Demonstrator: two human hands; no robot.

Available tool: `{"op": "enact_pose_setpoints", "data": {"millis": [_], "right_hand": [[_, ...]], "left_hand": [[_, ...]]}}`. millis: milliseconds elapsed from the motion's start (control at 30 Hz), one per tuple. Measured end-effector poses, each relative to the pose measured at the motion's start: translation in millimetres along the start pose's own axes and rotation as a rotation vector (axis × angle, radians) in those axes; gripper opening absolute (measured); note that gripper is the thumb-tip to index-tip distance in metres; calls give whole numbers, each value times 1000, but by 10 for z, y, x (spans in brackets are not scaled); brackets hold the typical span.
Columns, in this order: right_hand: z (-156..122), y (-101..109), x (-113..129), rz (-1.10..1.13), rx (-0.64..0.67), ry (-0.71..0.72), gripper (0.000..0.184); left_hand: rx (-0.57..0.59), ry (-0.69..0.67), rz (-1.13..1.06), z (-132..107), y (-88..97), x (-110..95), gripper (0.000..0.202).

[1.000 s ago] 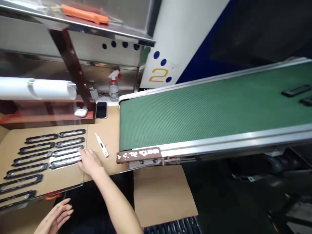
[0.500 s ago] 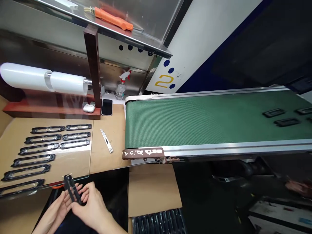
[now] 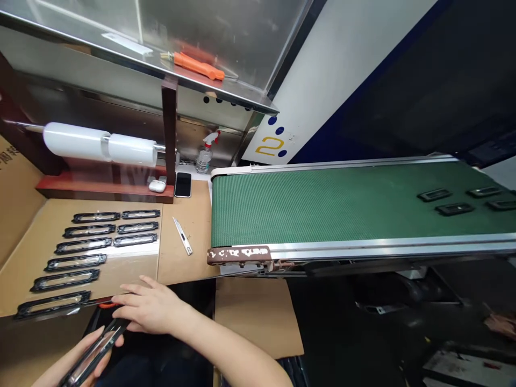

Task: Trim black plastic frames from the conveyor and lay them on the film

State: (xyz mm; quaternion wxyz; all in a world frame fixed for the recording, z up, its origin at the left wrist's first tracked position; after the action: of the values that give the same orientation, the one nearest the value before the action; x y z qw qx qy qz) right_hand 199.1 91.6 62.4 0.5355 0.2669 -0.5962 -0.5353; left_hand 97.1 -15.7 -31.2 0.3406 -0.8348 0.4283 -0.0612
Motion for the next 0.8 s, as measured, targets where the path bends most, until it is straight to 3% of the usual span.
{"op": "enact_pose_setpoints", "data": {"millis": [67, 200, 333, 433, 600, 800], "right_hand": [[135, -15, -318, 6, -18, -146, 30], [360, -17, -1133, 5, -113, -555, 33], [605, -134, -1525, 33, -91, -590, 34], [673, -207, -1643, 96, -57, -611, 32], [615, -274, -1699, 273, -30, -721, 30], [367, -515, -1443, 625, -14, -965, 22]], "left_hand": [[10, -85, -110, -20, -2, -135, 48], [-111, -301, -297, 52, 158, -327, 51], [-168, -406, -347, 218, 261, -422, 36], [-189, -464, -384, 329, 281, -540, 22], [-216, -604, -414, 454, 200, -830, 23], [-293, -701, -375, 628, 87, -1099, 19]]}}
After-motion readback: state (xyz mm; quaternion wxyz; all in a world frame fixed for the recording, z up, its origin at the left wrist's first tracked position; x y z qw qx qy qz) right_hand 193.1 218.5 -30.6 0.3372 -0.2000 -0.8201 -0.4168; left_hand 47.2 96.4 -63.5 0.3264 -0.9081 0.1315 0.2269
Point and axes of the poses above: each hand's wrist, its own z-axis towards the middle knuckle, its own y-axis out of the back of the hand, x = y × z, the point moved 7 cm from there along z, towards the middle knuckle, and after that the axes turned 13 degrees about -z, right-handed, at the moved point
